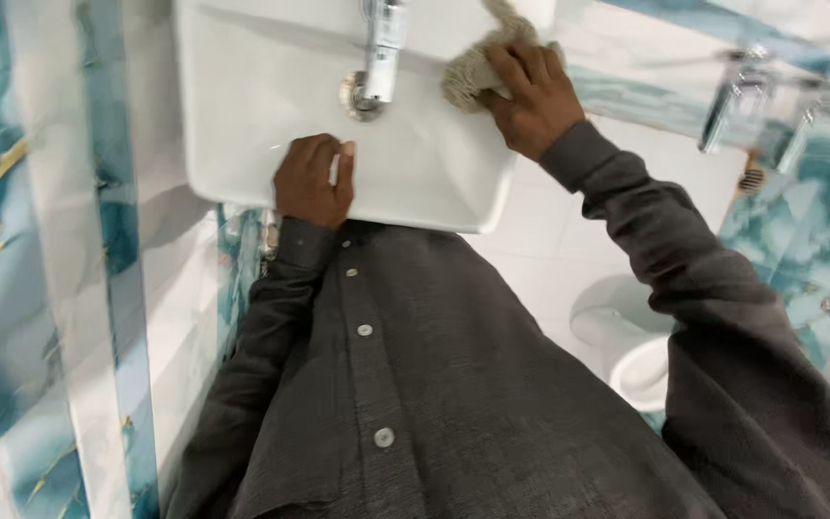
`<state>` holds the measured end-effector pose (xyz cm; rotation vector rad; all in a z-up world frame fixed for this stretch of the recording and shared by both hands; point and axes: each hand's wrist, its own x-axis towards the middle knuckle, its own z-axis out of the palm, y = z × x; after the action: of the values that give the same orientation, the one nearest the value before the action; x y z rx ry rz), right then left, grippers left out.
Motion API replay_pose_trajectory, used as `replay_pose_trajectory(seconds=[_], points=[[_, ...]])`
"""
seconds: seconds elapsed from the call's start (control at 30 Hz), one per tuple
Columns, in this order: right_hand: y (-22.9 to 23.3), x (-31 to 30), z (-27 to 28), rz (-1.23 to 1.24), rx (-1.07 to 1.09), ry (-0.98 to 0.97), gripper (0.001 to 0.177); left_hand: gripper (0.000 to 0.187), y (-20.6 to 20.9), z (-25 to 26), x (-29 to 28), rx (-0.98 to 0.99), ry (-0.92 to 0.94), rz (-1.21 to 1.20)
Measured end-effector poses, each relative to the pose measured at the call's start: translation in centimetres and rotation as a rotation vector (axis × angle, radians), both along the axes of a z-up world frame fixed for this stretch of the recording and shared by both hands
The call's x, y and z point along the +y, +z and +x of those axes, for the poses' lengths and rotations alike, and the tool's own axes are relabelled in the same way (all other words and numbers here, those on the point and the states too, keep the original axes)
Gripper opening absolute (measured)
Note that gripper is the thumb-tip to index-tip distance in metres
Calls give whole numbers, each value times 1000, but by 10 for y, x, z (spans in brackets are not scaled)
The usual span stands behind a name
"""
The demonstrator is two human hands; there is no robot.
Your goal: The person cleans a bathroom sink and faucet by hand with a cloth, wiping the interior and rim of the sink basin and the base of the faucet.
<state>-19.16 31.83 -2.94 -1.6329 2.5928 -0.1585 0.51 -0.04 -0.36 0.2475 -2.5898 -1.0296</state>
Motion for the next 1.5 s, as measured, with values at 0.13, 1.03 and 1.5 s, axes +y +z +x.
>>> replay_pose_trajectory(seconds=[0.13, 1.03, 1.5], points=[[-37, -53, 9, -116, 339, 173, 27, 30, 0, -3, 0, -43, -43, -53], [-65, -99, 43, 459, 233, 212, 35, 33, -10, 4, -5, 11, -47, -55], [-14, 1, 33, -450, 78, -578, 50, 29, 2, 1, -2, -7, -12, -66]])
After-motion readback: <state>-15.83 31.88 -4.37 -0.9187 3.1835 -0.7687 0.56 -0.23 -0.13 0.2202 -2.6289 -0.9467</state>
